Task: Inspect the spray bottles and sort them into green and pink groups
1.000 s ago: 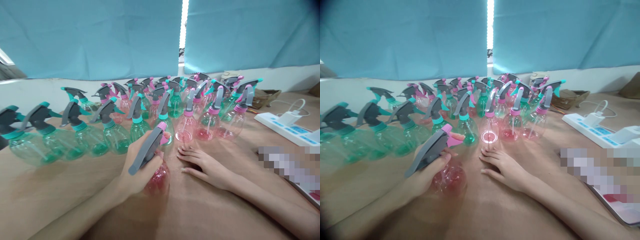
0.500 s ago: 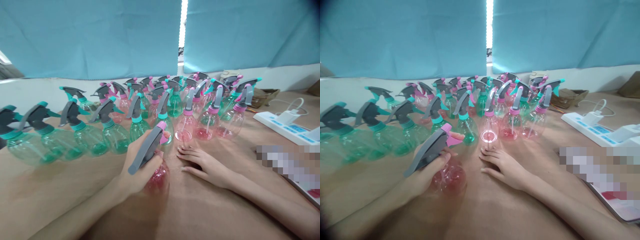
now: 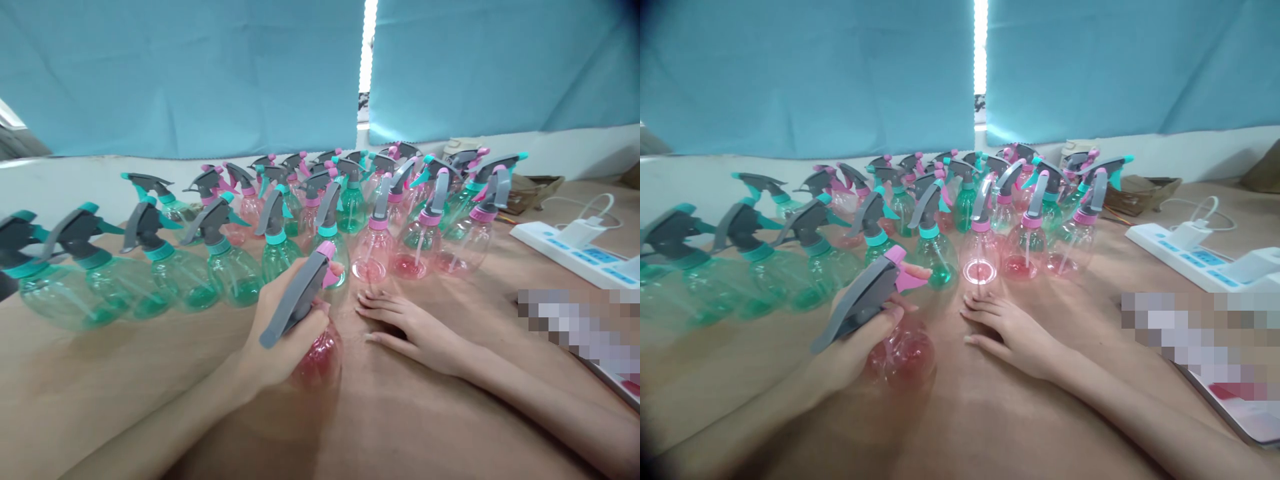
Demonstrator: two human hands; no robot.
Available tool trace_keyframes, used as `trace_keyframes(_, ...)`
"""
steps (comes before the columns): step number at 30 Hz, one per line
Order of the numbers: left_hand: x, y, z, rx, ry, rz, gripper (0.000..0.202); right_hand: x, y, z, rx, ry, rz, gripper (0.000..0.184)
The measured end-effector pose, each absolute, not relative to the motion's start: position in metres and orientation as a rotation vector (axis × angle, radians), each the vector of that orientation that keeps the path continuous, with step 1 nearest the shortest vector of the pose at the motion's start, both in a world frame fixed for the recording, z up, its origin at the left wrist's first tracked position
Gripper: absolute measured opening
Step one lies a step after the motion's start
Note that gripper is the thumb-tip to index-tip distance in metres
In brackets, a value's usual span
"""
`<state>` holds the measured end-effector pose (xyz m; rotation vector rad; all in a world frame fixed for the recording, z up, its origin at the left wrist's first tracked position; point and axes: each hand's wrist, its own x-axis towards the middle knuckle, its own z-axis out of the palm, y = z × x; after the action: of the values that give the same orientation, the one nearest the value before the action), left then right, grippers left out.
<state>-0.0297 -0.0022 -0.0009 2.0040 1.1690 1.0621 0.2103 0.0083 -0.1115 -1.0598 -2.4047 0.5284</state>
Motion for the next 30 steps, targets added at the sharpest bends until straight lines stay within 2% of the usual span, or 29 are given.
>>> trace_keyframes(5,-0.03,-0.001,-0.001,2.002,1.156,1.038,0.031,0.21,0.008,-0.112,-1.08,-2.424,0.525,0.047)
trace_keyframes(14,-0.04,-0.002,-0.011,1.928,1.251,1.014,0.006,0.21,0.008,-0.112,-1.067,-2.402,0.534,0.047)
trace_keyframes(26,-0.035,0.0,-0.002,1.951,1.147,0.987,0.005,0.21,0.008,-0.111,-1.084,-2.439,0.515,0.048)
trace_keyframes(30,-0.035,-0.001,0.0,1.94,1.14,0.934,0.013,0.21,0.009,-0.111,-1.084,-2.442,0.513,0.048)
